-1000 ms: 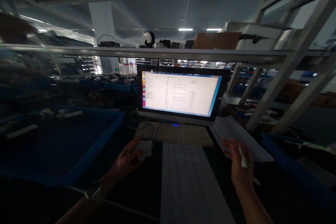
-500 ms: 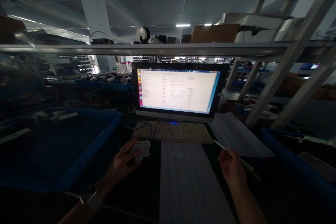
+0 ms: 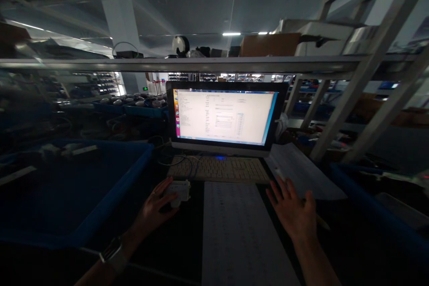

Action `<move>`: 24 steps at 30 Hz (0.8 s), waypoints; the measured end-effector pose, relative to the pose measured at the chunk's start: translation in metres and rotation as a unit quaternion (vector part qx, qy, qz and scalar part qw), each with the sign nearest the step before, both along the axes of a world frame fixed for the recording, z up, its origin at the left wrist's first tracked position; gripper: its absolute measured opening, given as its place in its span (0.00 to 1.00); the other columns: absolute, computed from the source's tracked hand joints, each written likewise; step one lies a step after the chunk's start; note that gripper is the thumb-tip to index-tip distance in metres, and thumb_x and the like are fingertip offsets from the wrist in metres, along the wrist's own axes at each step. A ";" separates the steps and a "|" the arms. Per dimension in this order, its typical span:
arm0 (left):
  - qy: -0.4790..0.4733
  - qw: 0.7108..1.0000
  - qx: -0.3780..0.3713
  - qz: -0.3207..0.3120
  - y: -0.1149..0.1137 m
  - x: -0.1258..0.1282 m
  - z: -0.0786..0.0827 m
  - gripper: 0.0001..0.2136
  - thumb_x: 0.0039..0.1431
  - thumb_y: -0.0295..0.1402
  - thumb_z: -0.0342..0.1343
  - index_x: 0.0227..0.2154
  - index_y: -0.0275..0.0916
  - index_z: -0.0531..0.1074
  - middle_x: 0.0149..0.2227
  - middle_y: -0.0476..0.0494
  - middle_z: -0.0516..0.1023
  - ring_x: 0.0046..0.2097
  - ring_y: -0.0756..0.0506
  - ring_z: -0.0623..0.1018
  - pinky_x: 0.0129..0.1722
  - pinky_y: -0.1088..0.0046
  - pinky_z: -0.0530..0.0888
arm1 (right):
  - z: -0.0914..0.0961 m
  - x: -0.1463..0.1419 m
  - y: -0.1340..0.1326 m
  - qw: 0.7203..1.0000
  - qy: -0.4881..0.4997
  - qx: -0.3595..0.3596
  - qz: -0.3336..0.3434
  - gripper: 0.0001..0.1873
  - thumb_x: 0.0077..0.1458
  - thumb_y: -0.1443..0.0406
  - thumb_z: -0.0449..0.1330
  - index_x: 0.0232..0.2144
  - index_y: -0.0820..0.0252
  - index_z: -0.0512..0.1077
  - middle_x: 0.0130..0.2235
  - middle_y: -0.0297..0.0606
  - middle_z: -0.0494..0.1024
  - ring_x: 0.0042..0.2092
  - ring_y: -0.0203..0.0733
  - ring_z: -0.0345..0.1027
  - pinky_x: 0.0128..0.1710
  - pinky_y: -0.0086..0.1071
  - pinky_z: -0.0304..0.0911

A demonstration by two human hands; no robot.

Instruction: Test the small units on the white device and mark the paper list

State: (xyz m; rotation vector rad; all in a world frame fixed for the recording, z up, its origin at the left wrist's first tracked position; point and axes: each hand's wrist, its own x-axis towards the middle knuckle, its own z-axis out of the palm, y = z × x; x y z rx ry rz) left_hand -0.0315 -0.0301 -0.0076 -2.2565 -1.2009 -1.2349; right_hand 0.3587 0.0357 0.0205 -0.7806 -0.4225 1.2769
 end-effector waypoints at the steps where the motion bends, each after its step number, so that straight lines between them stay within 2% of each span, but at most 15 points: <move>1: 0.002 1.000 -0.002 0.000 0.000 0.000 0.000 0.16 0.51 0.29 0.60 0.44 0.41 0.68 0.58 0.35 0.61 0.59 0.38 0.63 0.50 0.55 0.73 | 0.000 -0.001 0.000 1.000 0.001 0.010 0.008 0.25 0.42 0.39 0.53 0.32 0.46 0.73 0.54 0.30 0.69 0.59 0.50 0.55 0.61 0.51 0.47; 4: 0.006 1.000 -0.004 0.000 -0.001 0.000 0.001 0.15 0.52 0.30 0.60 0.44 0.40 0.68 0.58 0.34 0.61 0.59 0.38 0.63 0.50 0.54 0.73 | 0.000 -0.004 -0.001 0.999 -0.010 0.043 0.022 0.23 0.42 0.39 0.55 0.30 0.45 0.73 0.55 0.28 0.68 0.61 0.50 0.51 0.62 0.52 0.42; 7: 0.006 1.000 -0.002 0.003 -0.001 0.000 0.001 0.15 0.52 0.30 0.60 0.43 0.40 0.68 0.58 0.34 0.61 0.60 0.38 0.63 0.50 0.55 0.73 | 0.000 -0.007 -0.001 0.999 -0.020 0.043 0.017 0.25 0.40 0.38 0.56 0.35 0.43 0.73 0.58 0.25 0.64 0.63 0.50 0.46 0.63 0.53 0.40; 10: 0.008 1.000 -0.003 0.001 -0.001 0.000 0.002 0.15 0.52 0.29 0.59 0.43 0.39 0.68 0.58 0.33 0.61 0.59 0.38 0.63 0.50 0.55 0.73 | 0.001 -0.008 -0.002 0.999 -0.020 0.041 0.022 0.27 0.39 0.38 0.56 0.36 0.43 0.73 0.59 0.26 0.63 0.62 0.51 0.49 0.62 0.54 0.41; 13: 0.011 1.000 -0.004 0.002 -0.001 0.000 0.001 0.15 0.52 0.29 0.59 0.43 0.39 0.68 0.58 0.33 0.61 0.59 0.37 0.63 0.50 0.54 0.73 | 0.000 -0.008 -0.002 0.998 -0.023 0.050 0.039 0.24 0.39 0.39 0.58 0.33 0.44 0.73 0.57 0.27 0.66 0.60 0.48 0.53 0.60 0.50 0.50; 16: 0.015 1.000 0.000 0.005 0.000 -0.001 0.001 0.15 0.52 0.29 0.59 0.43 0.39 0.68 0.58 0.33 0.61 0.59 0.37 0.63 0.50 0.53 0.73 | -0.001 -0.006 0.000 0.998 -0.026 0.039 0.043 0.23 0.42 0.42 0.57 0.34 0.46 0.73 0.55 0.30 0.69 0.58 0.44 0.58 0.51 0.41 0.63; 19: 0.013 1.000 0.006 0.004 0.001 -0.001 0.000 0.15 0.52 0.29 0.59 0.44 0.40 0.68 0.58 0.34 0.61 0.59 0.37 0.64 0.49 0.54 0.73 | -0.005 -0.001 0.003 1.000 -0.002 0.008 0.030 0.23 0.47 0.45 0.52 0.37 0.51 0.74 0.49 0.36 0.74 0.49 0.41 0.67 0.40 0.33 0.70; 21: 0.011 1.000 0.007 -0.002 0.001 -0.001 0.000 0.15 0.52 0.29 0.59 0.44 0.40 0.67 0.58 0.34 0.61 0.59 0.38 0.63 0.49 0.55 0.73 | -0.007 0.003 0.005 0.999 0.020 -0.025 0.014 0.21 0.48 0.50 0.51 0.36 0.55 0.74 0.39 0.39 0.78 0.39 0.39 0.71 0.32 0.30 0.71; 24: 0.007 1.000 0.006 -0.008 0.001 -0.001 -0.001 0.15 0.52 0.29 0.59 0.44 0.40 0.67 0.58 0.34 0.60 0.59 0.38 0.63 0.50 0.54 0.73 | -0.011 0.007 0.007 0.998 0.034 -0.054 -0.005 0.13 0.44 0.60 0.53 0.31 0.57 0.73 0.24 0.34 0.73 0.25 0.33 0.67 0.23 0.25 0.67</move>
